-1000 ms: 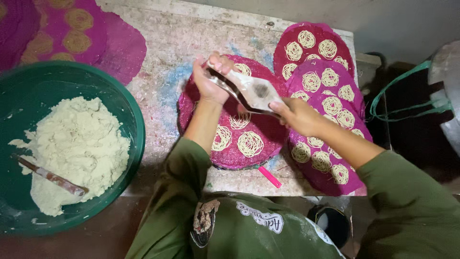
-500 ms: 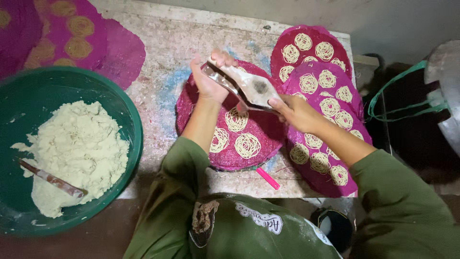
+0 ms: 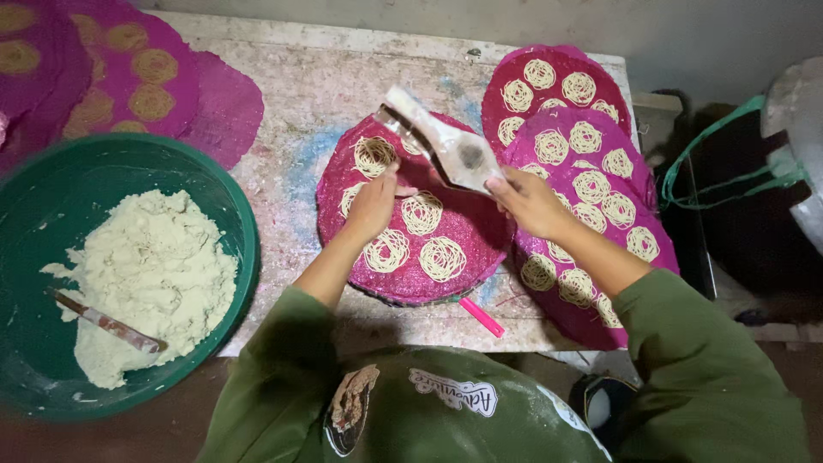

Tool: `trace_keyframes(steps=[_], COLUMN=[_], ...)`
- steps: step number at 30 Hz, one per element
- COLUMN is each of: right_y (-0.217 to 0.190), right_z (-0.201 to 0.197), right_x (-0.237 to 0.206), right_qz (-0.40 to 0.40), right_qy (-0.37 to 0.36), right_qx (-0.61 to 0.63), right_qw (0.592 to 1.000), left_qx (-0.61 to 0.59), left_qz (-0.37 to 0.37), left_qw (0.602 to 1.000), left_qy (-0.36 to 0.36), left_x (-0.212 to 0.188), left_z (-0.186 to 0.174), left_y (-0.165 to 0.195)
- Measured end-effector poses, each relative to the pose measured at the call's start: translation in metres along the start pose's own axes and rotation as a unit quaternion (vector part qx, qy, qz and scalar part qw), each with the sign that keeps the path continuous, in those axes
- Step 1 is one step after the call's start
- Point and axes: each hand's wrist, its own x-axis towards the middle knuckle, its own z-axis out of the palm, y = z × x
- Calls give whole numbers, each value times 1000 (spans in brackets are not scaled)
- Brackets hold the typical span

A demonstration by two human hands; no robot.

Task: The person uses a manual dough press to extrude dough into spiral noodle shapes onto pink trays. They repeatedly scoop dough from a green bowl, load it into the press, and squeeze the handle to form noodles, then move the trays aside as they fill.

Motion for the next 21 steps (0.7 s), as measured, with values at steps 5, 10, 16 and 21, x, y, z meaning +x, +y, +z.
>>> trace_keyframes(steps=[5, 10, 16, 21], right_y=[26, 30, 17, 13], right_z=[-13, -29, -35, -19], right_x=[-36, -74, -82, -87], right_qz=[40, 174, 153, 103], right_qy=[-68, -207, -56, -42], right_qx=[60, 120, -87, -59], right_qw=[995, 955, 983, 992], left_qx=[-415, -832, -883, -869], left_qz=[-119, -170, -80, -75], left_qw=[901, 528, 463, 490], left_qy=[-42, 14, -9, -10], left_x=[-12, 18, 52, 53], left_z=[-27, 12, 58, 65], left_y=[66, 116, 110, 92])
